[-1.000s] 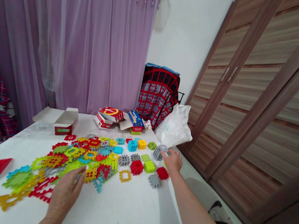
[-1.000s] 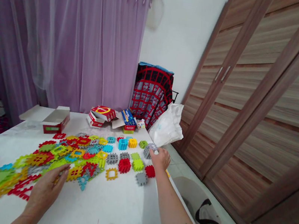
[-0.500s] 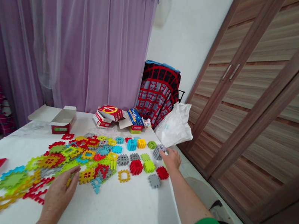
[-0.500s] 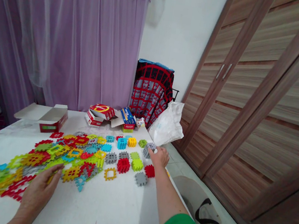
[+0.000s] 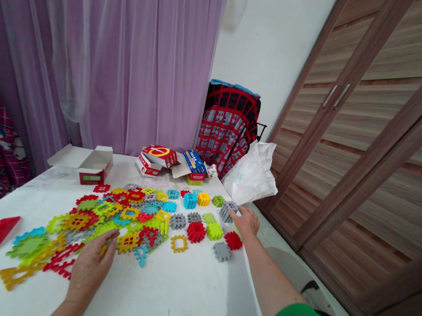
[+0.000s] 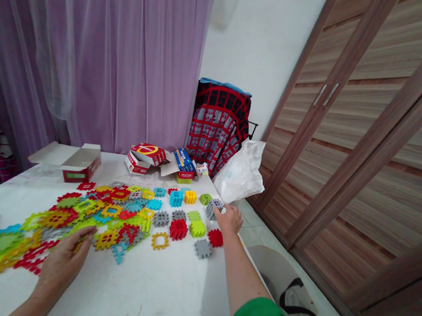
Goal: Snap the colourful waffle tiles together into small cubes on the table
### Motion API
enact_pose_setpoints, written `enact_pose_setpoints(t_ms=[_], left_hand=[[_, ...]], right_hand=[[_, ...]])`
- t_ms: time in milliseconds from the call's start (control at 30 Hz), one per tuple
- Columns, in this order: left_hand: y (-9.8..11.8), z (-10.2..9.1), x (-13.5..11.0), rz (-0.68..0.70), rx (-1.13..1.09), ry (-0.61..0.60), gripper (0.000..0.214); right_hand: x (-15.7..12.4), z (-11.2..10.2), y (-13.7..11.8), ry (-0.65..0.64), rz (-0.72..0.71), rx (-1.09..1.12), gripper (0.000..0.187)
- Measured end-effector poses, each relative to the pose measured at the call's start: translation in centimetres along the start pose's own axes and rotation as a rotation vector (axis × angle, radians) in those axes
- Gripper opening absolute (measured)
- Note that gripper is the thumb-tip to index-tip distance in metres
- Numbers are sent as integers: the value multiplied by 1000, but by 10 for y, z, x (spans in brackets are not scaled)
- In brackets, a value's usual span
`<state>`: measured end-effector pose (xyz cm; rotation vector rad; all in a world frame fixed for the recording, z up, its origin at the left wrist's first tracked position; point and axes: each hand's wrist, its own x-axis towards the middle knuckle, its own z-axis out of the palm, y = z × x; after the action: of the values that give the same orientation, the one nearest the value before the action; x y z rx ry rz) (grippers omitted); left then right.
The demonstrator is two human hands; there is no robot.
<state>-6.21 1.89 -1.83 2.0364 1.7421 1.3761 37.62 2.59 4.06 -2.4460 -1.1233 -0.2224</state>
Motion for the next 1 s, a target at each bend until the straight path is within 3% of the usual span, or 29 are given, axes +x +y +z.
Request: enact_pose_setpoints(t_ms=[867, 1000], left_hand=[[0, 0, 0, -26, -12, -25, 35], [0, 0, 0, -23, -4, -22, 34]], right_hand=[[0, -1, 0, -52, -24, -23, 51], [-2, -3, -1, -24, -22, 73, 50]])
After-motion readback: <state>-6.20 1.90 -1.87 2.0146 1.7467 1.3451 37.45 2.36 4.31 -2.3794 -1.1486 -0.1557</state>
